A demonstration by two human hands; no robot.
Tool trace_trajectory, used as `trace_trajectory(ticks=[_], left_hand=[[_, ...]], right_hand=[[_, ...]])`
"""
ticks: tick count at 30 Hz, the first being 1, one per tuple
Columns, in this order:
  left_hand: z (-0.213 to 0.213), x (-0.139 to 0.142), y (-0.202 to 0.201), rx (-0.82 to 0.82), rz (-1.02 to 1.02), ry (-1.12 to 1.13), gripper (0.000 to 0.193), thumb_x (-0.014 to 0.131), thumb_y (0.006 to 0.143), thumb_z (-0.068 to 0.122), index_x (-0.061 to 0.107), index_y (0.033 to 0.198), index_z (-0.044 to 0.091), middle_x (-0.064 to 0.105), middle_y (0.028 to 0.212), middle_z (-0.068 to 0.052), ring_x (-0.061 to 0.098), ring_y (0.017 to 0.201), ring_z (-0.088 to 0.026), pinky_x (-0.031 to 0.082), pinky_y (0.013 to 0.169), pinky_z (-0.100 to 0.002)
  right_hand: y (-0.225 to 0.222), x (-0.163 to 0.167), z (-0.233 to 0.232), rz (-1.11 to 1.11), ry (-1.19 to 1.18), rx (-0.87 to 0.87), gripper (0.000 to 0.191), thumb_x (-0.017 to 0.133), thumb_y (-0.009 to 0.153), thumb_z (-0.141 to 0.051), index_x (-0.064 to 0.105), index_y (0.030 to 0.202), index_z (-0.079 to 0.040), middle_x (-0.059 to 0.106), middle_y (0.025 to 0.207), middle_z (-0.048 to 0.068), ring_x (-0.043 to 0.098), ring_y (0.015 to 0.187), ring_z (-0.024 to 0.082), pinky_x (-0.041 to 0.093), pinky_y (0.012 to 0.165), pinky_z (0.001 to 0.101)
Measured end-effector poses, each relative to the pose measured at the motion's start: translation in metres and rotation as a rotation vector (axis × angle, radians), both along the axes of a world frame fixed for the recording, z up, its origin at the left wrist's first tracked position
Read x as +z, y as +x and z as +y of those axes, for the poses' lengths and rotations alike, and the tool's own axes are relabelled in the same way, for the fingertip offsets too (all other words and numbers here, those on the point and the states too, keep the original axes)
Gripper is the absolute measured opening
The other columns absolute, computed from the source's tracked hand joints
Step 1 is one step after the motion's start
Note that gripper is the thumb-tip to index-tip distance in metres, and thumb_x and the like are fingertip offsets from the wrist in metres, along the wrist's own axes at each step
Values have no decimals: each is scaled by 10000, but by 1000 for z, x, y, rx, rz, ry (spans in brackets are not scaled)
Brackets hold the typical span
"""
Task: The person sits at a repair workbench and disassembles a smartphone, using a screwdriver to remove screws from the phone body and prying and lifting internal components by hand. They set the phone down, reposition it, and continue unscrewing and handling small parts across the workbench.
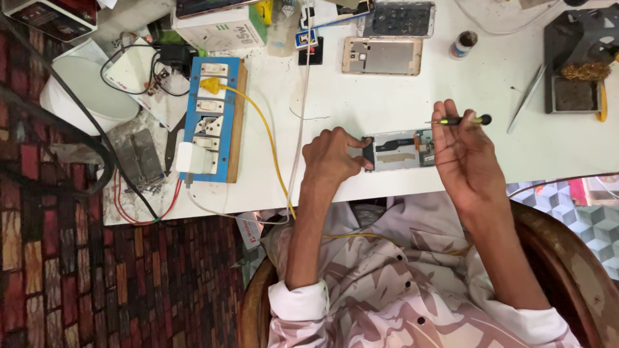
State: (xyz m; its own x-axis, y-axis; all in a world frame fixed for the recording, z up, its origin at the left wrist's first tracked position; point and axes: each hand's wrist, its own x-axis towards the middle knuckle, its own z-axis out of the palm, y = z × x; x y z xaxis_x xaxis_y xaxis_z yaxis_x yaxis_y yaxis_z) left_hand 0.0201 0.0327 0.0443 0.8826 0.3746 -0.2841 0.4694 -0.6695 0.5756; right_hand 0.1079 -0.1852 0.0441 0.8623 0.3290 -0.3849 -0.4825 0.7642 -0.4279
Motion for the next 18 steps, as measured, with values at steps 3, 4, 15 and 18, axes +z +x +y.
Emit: trace_trajectory(ticks=[3,4,15,18], left_hand=[[-3,-1,-3,34,29,5,459,946,579,398,833,1015,308,754,876,-134,728,861,-322,542,740,-433],[-5,-1,-3,44,39,1,456,940,588,394,831,1024,315,755,880,-137,728,864,-322,541,744,-435],[-11,-2,-10,110,19,-37,415,899,664,388,809,1062,314,764,839,-89,743,830,-287,554,732,-420],[-13,2,-13,101,61,-70,424,867,717,385,788,1133,363,768,814,-99,745,811,-292,555,736,-429]], right_hand=[[2,-8,11,-137,-53,45,97,621,1080,-70,541,1070,-18,625,1128,118,639,1318,285,493,1169,397],[1,-11,14,-162,-70,43,105,630,1069,-75,535,1093,-36,615,1105,102,645,1298,293,500,1156,407],[-13,-52,40,-398,-348,-3,305,621,1068,-137,403,1280,-104,625,1106,94,738,1058,309,651,948,425],[-5,-58,40,-448,-366,-19,305,609,1093,-116,401,1313,-78,626,1127,101,745,1051,303,650,943,416]])
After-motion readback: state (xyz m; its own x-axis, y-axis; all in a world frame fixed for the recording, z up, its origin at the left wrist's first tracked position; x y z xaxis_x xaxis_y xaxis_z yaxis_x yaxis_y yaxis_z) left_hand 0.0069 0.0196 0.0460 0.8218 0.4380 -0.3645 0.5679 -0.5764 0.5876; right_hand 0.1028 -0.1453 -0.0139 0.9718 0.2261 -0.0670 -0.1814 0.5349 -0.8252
